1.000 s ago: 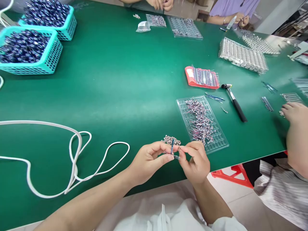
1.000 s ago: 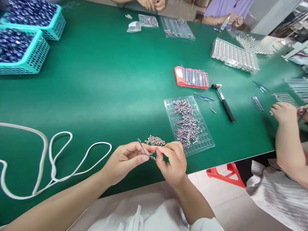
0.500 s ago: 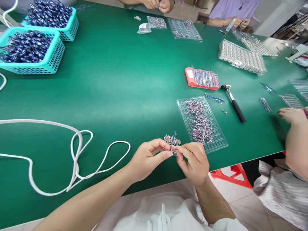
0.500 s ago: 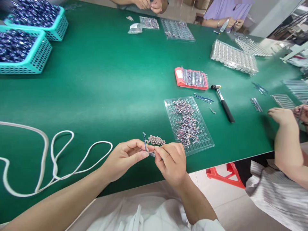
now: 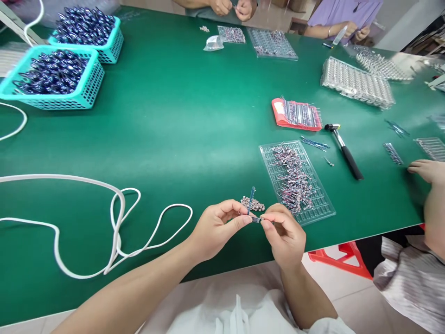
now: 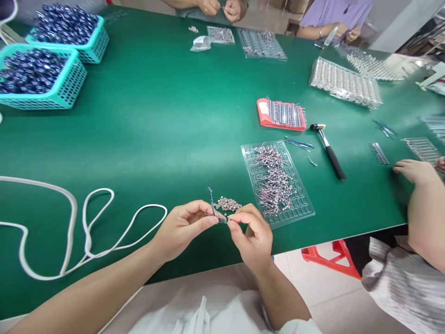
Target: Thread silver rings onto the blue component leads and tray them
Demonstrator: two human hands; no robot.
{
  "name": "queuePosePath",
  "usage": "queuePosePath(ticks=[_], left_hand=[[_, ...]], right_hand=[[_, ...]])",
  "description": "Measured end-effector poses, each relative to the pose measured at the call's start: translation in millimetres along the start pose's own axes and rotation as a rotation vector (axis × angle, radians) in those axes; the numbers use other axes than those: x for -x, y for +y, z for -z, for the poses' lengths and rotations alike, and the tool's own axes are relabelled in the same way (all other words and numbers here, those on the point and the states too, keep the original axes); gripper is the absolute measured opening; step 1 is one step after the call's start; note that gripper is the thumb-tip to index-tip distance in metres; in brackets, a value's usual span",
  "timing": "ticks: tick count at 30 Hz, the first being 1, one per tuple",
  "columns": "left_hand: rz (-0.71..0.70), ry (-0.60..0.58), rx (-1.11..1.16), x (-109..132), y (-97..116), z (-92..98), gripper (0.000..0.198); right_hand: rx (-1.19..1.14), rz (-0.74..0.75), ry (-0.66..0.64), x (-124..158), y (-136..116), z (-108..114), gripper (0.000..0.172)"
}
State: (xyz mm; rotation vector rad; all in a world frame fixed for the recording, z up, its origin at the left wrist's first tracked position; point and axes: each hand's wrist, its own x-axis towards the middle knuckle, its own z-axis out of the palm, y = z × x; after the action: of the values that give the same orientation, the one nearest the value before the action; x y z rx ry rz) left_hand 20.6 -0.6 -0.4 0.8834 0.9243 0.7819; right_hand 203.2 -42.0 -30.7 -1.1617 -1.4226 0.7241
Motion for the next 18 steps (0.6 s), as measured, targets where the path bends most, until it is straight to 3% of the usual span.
queuePosePath(ticks=[18], left_hand=[[-0.130, 0.030, -0.233, 0.6, -5.8, 1.8, 0.015]], right_hand=[[-0.025, -0.021, -0.031, -0.4, 1.3, 0.0, 0.015]])
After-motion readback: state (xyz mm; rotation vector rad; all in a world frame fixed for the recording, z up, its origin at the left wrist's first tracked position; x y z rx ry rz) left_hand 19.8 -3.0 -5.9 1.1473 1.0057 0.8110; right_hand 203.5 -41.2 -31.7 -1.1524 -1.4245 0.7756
